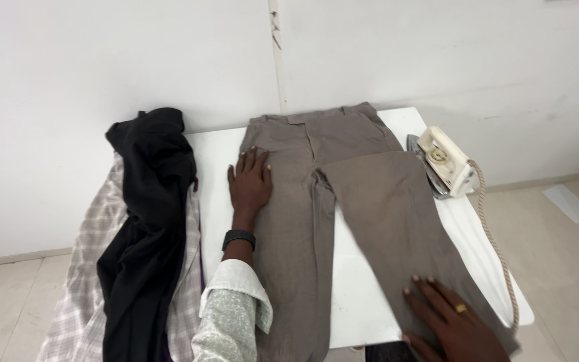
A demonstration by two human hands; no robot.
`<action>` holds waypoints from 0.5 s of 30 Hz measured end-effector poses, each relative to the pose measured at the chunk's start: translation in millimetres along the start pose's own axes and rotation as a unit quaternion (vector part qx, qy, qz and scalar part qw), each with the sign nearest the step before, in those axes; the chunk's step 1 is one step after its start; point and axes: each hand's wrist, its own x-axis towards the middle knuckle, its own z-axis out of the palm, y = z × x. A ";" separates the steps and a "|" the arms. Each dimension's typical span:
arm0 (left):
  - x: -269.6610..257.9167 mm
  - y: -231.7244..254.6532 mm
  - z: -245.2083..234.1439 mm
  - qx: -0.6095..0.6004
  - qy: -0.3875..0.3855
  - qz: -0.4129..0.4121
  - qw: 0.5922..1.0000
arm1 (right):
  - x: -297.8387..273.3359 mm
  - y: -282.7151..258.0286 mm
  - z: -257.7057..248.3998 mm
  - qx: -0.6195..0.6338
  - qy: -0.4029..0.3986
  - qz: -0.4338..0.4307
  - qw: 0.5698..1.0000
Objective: The person irons a pair of gray trousers laid flat on a white table. They use a white electric iron to smooth the fabric, moving it back and forth over the legs and waist area. The person frequently adjusts the trousers with their hands to align the fabric and ensure even ironing.
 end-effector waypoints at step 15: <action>-1.5 2.5 1.5 0.000 -0.015 -0.006 1.000 | 109.6 28.5 -46.4 0.115 0.149 0.004 0.982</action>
